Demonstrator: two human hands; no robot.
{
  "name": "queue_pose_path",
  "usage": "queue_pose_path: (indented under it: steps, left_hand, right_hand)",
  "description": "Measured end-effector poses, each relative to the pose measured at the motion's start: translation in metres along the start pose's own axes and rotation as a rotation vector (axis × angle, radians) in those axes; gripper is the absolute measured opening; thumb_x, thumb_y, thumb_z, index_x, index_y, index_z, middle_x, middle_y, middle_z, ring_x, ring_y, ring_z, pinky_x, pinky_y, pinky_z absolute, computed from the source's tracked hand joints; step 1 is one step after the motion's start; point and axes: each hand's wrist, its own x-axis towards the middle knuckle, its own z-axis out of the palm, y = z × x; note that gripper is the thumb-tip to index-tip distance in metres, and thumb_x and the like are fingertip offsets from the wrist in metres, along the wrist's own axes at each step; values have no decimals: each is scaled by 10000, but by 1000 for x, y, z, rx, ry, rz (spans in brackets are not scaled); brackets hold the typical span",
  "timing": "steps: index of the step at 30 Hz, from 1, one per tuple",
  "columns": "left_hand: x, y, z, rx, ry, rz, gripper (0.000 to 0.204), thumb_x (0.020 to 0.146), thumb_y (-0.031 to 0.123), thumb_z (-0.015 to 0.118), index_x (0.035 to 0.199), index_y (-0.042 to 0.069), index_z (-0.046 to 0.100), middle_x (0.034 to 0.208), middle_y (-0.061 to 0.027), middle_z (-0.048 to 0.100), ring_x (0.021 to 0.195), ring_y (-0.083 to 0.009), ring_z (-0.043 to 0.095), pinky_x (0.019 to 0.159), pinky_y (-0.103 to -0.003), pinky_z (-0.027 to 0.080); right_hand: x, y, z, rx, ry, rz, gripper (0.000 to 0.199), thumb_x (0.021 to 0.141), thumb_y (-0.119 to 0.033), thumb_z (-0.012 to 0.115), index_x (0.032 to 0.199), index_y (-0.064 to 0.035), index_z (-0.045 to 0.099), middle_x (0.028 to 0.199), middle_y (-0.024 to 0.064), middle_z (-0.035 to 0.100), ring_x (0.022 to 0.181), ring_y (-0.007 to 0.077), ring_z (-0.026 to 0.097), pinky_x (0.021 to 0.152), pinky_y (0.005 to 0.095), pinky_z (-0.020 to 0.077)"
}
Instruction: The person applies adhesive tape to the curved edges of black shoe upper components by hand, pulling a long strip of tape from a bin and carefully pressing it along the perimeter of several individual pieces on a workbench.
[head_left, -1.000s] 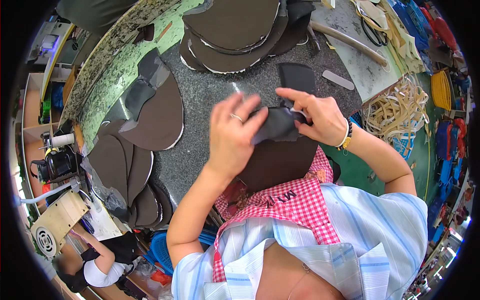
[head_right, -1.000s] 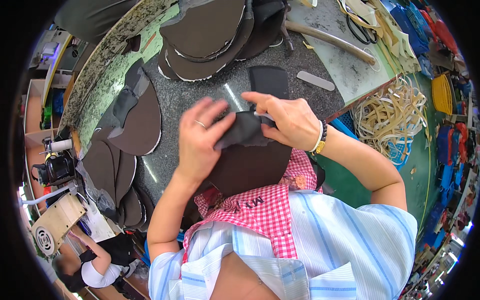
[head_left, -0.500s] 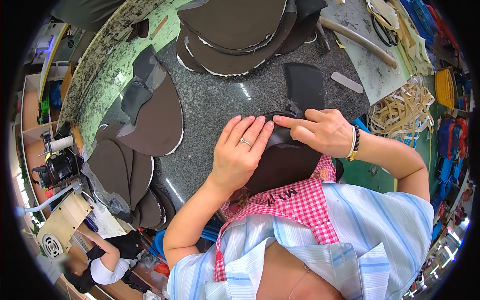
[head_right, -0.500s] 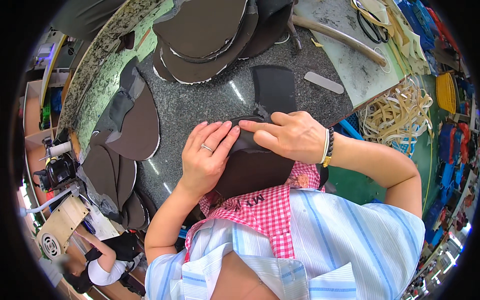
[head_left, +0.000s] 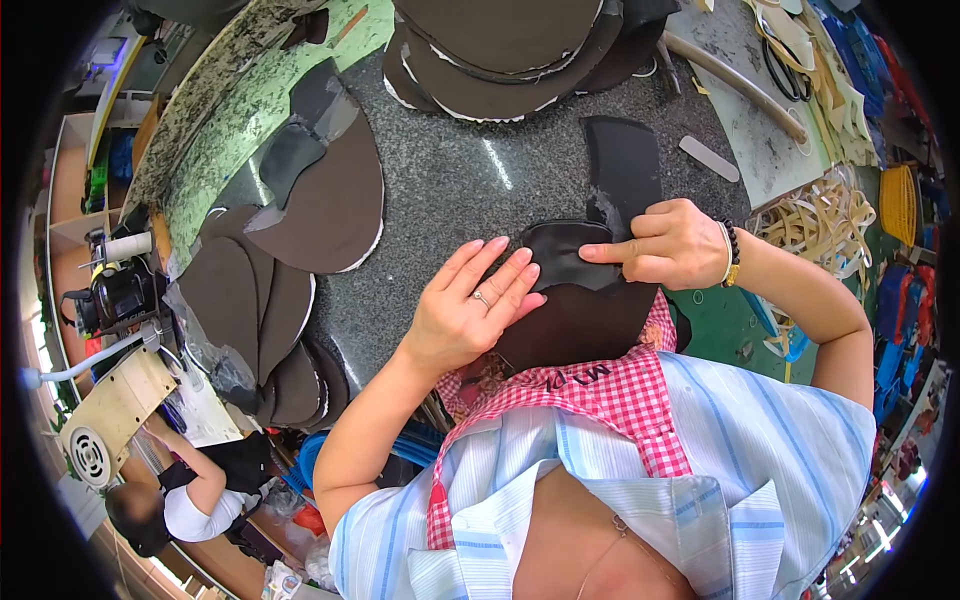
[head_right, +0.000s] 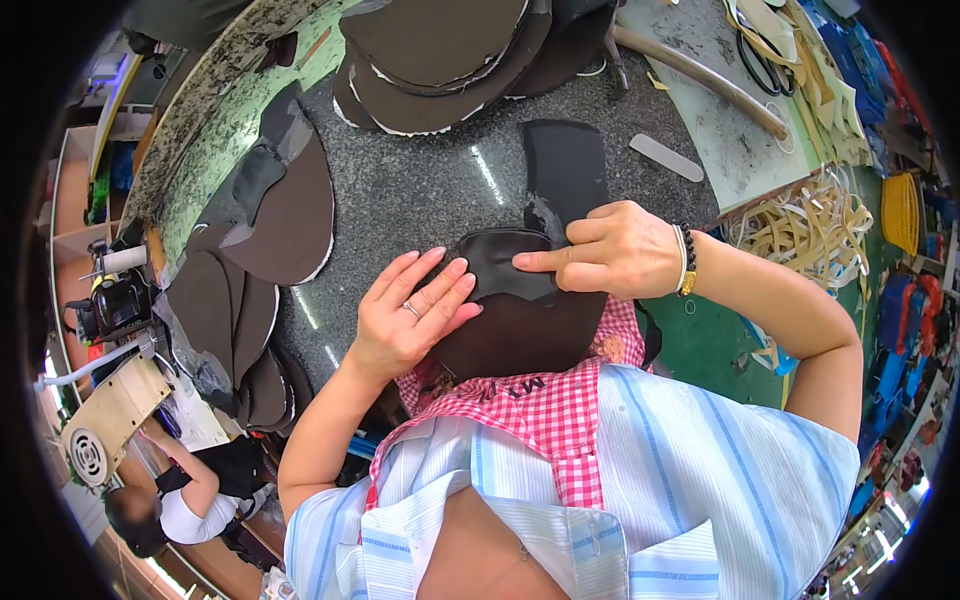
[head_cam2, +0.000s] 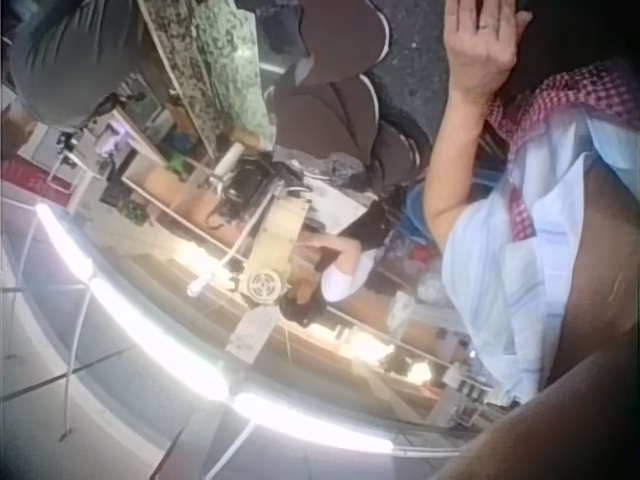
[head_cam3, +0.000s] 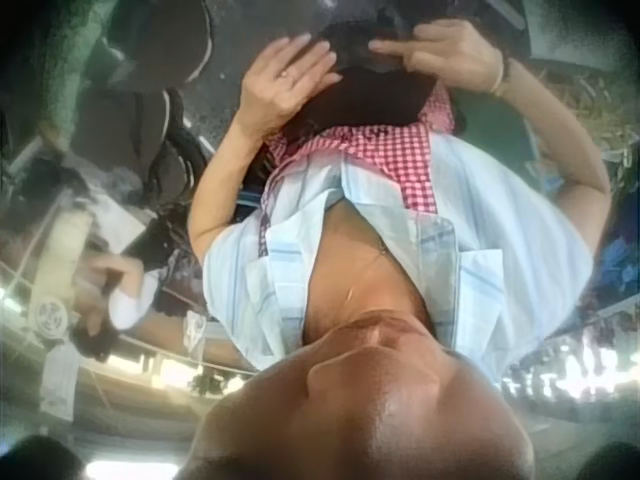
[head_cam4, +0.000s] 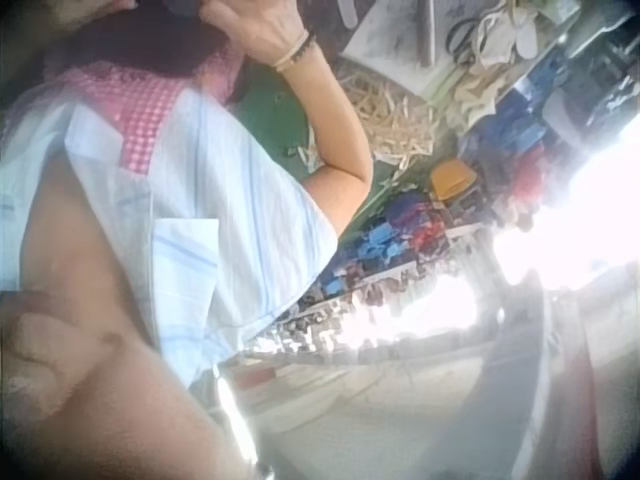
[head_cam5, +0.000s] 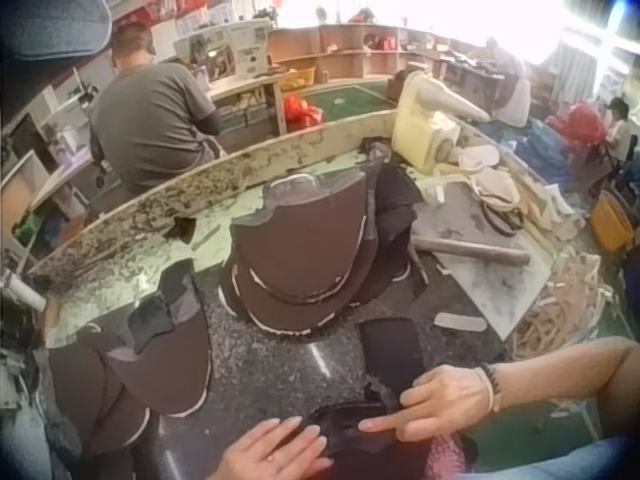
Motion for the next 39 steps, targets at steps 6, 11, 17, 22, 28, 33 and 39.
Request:
queue_pose_path:
  steps: [6, 11, 17, 22, 28, 33, 39]
  left_hand:
    - [11, 3, -2, -170, 50, -154, 340, 718, 218, 828, 996, 71, 698, 1049, -65, 710, 1025, -275, 661, 882, -379, 521]
    - [60, 6, 0, -129, 0, -328, 387, 708, 172, 836, 1001, 42, 621, 948, -98, 665, 910, -319, 633, 817, -403, 508]
    - [42, 20, -45, -411, 192, -586, 351, 768, 13, 790, 1048, 38, 581, 912, -55, 654, 850, -152, 655, 766, -281, 528]
    - [53, -57, -122, 350, 309, -523, 603, 780, 120, 793, 1309, 10, 523, 1292, -176, 595, 1215, -312, 563, 1037, -383, 425]
    - [192, -151, -2, 168, 419, -261, 592, 845, 227, 704, 1339, -10, 480, 1358, -296, 498, 1285, -404, 480, 1069, -435, 392]
    - [228, -150, 19, 88, 450, -314, 530, 816, 155, 695, 1299, 23, 521, 1127, -224, 597, 1057, -391, 586, 972, -446, 449]
    - [211, -57, -54, -14, 591, -1, 396, 777, -48, 660, 1143, 101, 647, 955, -112, 623, 855, -302, 650, 745, -394, 523]
  right_hand:
    - [0, -17, -2, 7, -31, -13, 146, 733, -184, 630, 813, -115, 528, 1262, 19, 654, 615, 152, 488, 524, 301, 434]
    - [1, -16, -5, 64, -44, 12, 178, 732, -151, 632, 887, -99, 560, 1136, 7, 686, 675, 174, 542, 603, 317, 455]
    - [-17, -25, -29, 1131, 809, 552, 252, 811, -60, 678, 947, -78, 467, 980, 156, 658, 666, 78, 559, 594, 193, 439]
    - [-53, -36, -65, 1228, 578, 732, 158, 868, -133, 672, 922, -74, 536, 974, 144, 674, 813, 84, 588, 657, 208, 452]
    - [28, -49, -47, 993, 167, 554, 118, 906, -152, 682, 963, -61, 633, 905, -27, 690, 640, -3, 492, 563, 185, 396]
    - [5, -71, -50, 1048, 206, 664, 106, 899, -87, 693, 953, -30, 622, 916, 32, 704, 699, 9, 564, 577, 182, 425]
    - [-18, -74, -93, 977, 330, 582, 204, 753, -27, 749, 857, -33, 574, 925, 131, 715, 718, 63, 617, 597, 203, 463]
